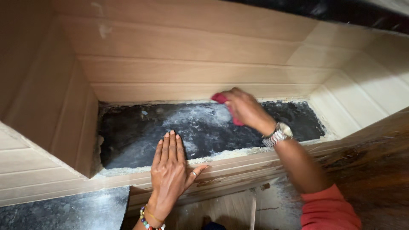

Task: The person wipes a dark rectangular recessed shelf and an adjacent curved corner shelf in a tiled bathroom using a red cloth. They move the cloth back and forth across the surfaces to remove dust or residue.

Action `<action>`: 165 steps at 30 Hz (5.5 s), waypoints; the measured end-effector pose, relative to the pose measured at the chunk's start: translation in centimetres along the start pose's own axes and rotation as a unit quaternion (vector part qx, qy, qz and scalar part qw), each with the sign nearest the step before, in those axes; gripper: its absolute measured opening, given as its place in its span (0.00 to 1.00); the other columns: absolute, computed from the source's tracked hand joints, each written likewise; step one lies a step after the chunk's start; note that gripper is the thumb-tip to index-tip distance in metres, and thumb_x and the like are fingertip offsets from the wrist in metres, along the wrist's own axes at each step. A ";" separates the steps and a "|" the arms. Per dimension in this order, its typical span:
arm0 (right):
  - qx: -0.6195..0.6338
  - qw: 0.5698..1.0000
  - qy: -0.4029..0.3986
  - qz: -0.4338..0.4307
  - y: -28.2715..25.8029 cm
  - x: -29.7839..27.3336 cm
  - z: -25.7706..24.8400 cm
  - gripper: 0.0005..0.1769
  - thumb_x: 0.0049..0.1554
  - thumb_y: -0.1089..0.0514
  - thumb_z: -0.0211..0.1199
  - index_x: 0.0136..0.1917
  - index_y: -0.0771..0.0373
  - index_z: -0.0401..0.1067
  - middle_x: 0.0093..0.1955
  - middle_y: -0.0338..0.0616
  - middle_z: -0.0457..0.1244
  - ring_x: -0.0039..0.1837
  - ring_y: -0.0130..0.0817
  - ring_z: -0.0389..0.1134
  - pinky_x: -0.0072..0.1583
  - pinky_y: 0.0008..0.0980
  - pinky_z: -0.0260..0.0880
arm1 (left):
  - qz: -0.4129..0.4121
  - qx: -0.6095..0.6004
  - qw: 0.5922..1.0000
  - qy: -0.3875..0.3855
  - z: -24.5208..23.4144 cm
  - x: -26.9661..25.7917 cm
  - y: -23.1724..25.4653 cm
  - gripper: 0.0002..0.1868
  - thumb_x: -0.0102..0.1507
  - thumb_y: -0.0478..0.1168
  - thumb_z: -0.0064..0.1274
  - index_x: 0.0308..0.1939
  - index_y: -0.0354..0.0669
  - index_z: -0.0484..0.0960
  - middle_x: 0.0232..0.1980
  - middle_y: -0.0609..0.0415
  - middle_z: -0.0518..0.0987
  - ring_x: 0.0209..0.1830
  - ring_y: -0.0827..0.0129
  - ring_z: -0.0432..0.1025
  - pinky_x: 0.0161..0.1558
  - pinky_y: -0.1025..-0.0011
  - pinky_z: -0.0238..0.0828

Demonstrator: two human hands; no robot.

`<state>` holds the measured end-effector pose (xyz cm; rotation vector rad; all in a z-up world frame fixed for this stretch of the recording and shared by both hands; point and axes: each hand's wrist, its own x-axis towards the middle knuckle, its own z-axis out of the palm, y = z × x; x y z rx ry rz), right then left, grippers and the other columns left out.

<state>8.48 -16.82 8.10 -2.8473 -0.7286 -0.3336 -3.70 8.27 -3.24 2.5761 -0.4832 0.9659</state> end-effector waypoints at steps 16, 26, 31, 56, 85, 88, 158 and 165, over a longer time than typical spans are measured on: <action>0.161 0.969 -0.138 0.123 -1.9 -5.2 -1.3 0.22 0.67 0.61 0.48 0.71 0.48 0.68 0.45 0.47 0.60 0.32 0.30 0.62 0.30 0.23 0.70 | -0.010 0.014 1.000 0.002 -0.6 0.3 0.5 0.57 0.53 0.76 0.52 0.59 0.19 0.75 0.65 0.30 0.75 0.65 0.46 0.70 0.69 0.56 0.58; 0.152 0.981 0.043 -0.116 -5.8 -10.4 3.9 0.22 0.60 0.66 0.56 0.69 0.65 0.69 0.51 0.47 0.65 0.44 0.36 0.69 0.44 0.31 0.72 | -0.001 0.064 0.998 -0.002 -0.8 0.3 0.9 0.55 0.53 0.76 0.50 0.58 0.22 0.78 0.63 0.33 0.77 0.65 0.50 0.73 0.69 0.58 0.62; 0.095 0.994 0.051 -0.009 0.3 -12.5 2.0 0.19 0.60 0.67 0.60 0.65 0.65 0.72 0.54 0.49 0.68 0.43 0.36 0.71 0.39 0.30 0.76 | 0.001 0.092 0.996 -0.010 -0.9 0.7 1.2 0.54 0.52 0.76 0.50 0.57 0.25 0.80 0.62 0.36 0.79 0.64 0.52 0.74 0.69 0.58 0.63; -0.100 0.951 0.255 0.144 13.2 -23.7 -0.9 0.16 0.67 0.69 0.50 0.65 0.65 0.73 0.53 0.51 0.69 0.50 0.41 0.71 0.70 0.48 0.68 | -0.012 0.135 0.991 -0.019 -1.1 1.3 2.1 0.50 0.49 0.75 0.55 0.54 0.30 0.85 0.60 0.42 0.81 0.62 0.57 0.76 0.67 0.61 0.69; -0.146 0.987 0.054 0.039 8.1 -4.3 -0.5 0.07 0.60 0.65 0.60 0.49 0.67 0.77 0.42 0.54 0.69 0.43 0.43 0.68 0.45 0.44 0.72 | 0.002 0.027 0.999 0.023 -0.6 0.4 0.6 0.57 0.50 0.76 0.54 0.56 0.20 0.77 0.62 0.31 0.77 0.64 0.46 0.72 0.67 0.56 0.63; -0.123 0.992 0.018 0.013 6.6 -2.5 1.8 0.15 0.49 0.73 0.55 0.48 0.67 0.78 0.43 0.54 0.69 0.46 0.42 0.68 0.54 0.43 0.72 | 0.008 0.025 1.000 0.013 -0.5 0.4 0.3 0.58 0.50 0.77 0.53 0.56 0.19 0.77 0.61 0.30 0.76 0.64 0.45 0.71 0.67 0.55 0.61; 0.059 0.987 -0.110 -0.104 -9.1 4.6 1.8 0.15 0.66 0.64 0.50 0.64 0.61 0.71 0.40 0.53 0.62 0.33 0.36 0.65 0.35 0.35 0.69 | -0.132 -0.034 0.980 0.142 -5.4 -9.1 -0.7 0.31 0.57 0.38 0.60 0.64 0.33 0.75 0.68 0.37 0.71 0.71 0.43 0.64 0.69 0.51 0.63; 0.206 0.917 -0.140 -0.310 -12.8 2.0 5.9 0.20 0.55 0.68 0.59 0.60 0.58 0.74 0.52 0.46 0.64 0.48 0.39 0.70 0.48 0.39 0.74 | -0.118 -0.013 0.984 0.131 -3.6 -8.8 -1.7 0.38 0.57 0.40 0.58 0.71 0.35 0.67 0.74 0.37 0.64 0.77 0.42 0.55 0.74 0.43 0.48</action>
